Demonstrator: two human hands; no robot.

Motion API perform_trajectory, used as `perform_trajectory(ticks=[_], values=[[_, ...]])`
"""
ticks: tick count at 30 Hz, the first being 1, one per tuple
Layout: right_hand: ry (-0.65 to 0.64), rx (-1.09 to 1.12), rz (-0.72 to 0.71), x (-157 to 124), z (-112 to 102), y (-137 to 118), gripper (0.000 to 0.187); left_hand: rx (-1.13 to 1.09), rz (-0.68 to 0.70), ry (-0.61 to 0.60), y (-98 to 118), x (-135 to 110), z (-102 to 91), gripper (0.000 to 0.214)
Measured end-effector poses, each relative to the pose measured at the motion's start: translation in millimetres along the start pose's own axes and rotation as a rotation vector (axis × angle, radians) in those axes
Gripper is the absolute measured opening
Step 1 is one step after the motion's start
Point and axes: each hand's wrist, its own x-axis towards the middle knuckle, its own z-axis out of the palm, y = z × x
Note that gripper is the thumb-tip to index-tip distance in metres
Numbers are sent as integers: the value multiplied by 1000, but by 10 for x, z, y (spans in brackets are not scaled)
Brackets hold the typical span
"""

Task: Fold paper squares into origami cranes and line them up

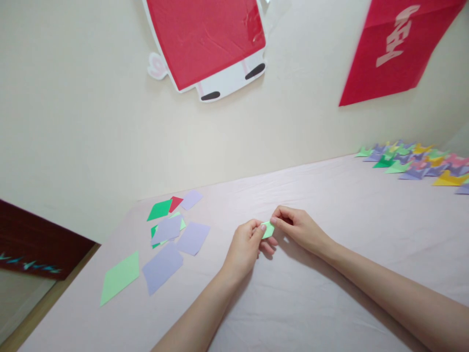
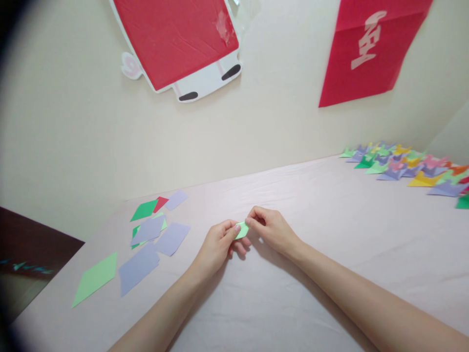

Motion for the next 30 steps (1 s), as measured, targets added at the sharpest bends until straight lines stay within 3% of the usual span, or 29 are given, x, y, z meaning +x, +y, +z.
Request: perform_trajectory(ticks=[3,6,7,9,12,17,30], values=[[1,-252,-90,8,28,15,21,389,31,32,104,-49,-65,30],[-3,-426,-178,7,78,19,20,999,175,270,230,-164,-51,19],[-3,-460,-192,5,95,18,20,1146,228,300,248,-212,-20,18],[2,-499,-194,0,122,12,21,1323,319,259,224,-305,62,28],[-3,-503,-177,4,144,3,21,1403,384,133,78,-407,162,45],[-15,-497,-149,36,151,5,19,1386,314,88,-133,-456,140,55],[-53,-619,-155,15,119,32,20,1402,380,78,-101,-499,55,58]])
